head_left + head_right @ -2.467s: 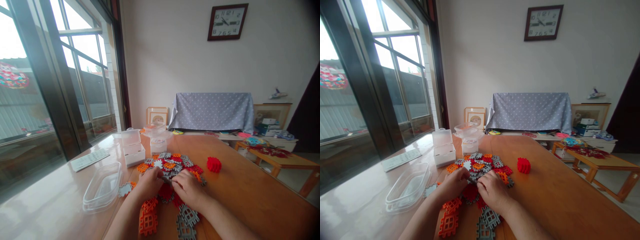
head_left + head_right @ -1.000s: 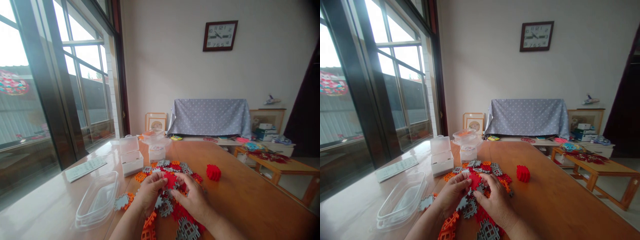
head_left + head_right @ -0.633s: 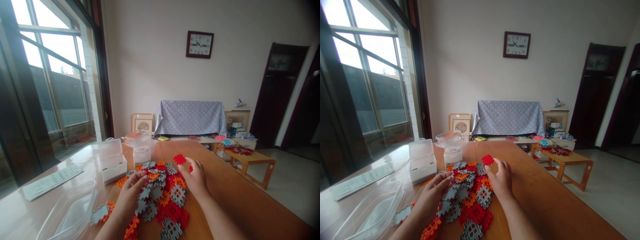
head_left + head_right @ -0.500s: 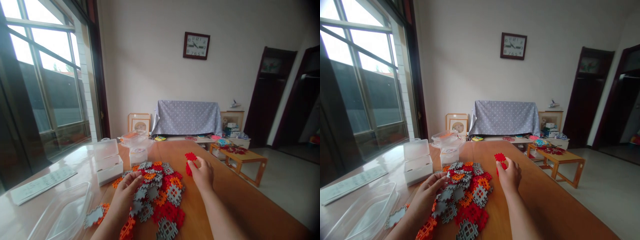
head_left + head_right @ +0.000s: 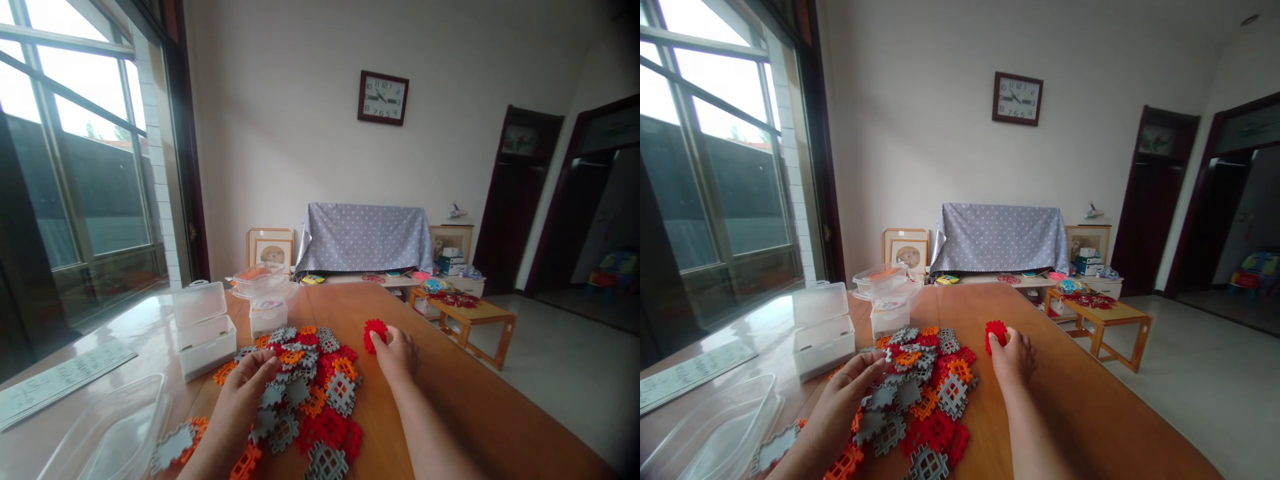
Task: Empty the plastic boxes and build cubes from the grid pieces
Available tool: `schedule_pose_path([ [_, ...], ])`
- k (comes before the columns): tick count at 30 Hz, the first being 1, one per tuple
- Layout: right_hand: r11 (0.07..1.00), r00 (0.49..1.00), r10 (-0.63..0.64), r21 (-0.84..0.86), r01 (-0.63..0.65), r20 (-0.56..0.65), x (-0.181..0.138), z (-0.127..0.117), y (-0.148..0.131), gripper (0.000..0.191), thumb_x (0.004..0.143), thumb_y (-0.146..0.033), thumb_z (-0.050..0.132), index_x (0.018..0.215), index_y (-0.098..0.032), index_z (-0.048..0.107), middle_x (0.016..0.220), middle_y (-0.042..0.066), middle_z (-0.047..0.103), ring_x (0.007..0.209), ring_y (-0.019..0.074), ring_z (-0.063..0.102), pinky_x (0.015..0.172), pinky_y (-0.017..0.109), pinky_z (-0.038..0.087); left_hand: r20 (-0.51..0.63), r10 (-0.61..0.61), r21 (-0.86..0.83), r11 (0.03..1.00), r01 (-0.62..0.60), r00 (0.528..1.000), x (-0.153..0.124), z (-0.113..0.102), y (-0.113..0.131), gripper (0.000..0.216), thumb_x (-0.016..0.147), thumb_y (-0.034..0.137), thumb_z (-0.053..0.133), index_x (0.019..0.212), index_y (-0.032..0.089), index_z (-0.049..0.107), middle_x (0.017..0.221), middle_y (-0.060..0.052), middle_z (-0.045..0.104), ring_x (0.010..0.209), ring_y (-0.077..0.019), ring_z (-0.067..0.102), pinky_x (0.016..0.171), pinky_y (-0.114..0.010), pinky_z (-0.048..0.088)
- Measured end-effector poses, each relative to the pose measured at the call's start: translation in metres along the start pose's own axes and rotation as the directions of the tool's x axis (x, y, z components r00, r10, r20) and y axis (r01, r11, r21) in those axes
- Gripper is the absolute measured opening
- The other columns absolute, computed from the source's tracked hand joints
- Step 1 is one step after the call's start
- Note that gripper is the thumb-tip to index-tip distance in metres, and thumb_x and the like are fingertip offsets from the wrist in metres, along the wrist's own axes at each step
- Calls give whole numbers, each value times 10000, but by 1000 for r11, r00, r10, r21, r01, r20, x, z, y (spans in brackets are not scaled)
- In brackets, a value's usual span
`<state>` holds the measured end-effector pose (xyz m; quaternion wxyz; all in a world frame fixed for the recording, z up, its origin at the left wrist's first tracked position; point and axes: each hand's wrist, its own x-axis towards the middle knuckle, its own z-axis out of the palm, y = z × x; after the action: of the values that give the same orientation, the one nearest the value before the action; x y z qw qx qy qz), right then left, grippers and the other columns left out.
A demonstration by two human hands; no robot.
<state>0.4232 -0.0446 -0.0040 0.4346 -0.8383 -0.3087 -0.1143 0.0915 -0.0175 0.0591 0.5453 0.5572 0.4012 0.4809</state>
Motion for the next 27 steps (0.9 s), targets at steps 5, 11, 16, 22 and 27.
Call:
schedule_pose_path([
  [5, 999, 1000, -20, -37, 20, 1, 0, 5, 4, 578, 807, -615, 603, 1204, -202, 677, 1173, 204, 671, 1105, 397, 596, 876, 515, 454, 0, 0, 14, 1000, 0, 1000, -1, 1, 2, 569, 663, 656, 767, 987, 193, 703, 854, -33, 694, 719, -173, 571, 638, -256, 426],
  [11, 998, 1000, -23, -50, 23, 7, -1, 11, 4, 699, 774, -630, 633, 1306, -177, 600, 1219, 220, 661, 1124, 397, 605, 880, 508, 457, 3, 17, 15, 1000, -17, 1000, -3, 2, 4, 539, 658, 645, 779, 961, 203, 715, 872, -32, 710, 760, -180, 593, 676, -266, 440],
  [16, 996, 998, -58, -68, 58, 4, -3, 14, 0, 668, 783, -583, 645, 1308, -172, 595, 1221, 217, 663, 1118, 397, 608, 905, 510, 449, 20, 6, 30, 1000, -7, 1000, -2, 0, 3, 508, 694, 628, 764, 982, 213, 705, 856, -10, 693, 747, -169, 571, 672, -255, 420],
  [22, 996, 998, -58, -72, 58, 1, -4, 13, 1, 587, 813, -549, 620, 1275, -187, 620, 1172, 197, 682, 1077, 382, 621, 872, 491, 458, 29, 19, 70, 997, -21, 999, -2, -1, 0, 475, 736, 623, 734, 977, 215, 699, 890, -19, 706, 803, -185, 579, 714, -263, 417],
  [27, 996, 999, -32, -78, 34, 30, -2, 12, 0, 503, 835, -506, 608, 1237, -206, 646, 1172, 173, 687, 1091, 358, 614, 886, 459, 445, 36, 28, 79, 996, -31, 999, -3, -2, 1, 493, 738, 634, 723, 995, 215, 699, 914, -19, 709, 826, -185, 585, 725, -260, 427],
])
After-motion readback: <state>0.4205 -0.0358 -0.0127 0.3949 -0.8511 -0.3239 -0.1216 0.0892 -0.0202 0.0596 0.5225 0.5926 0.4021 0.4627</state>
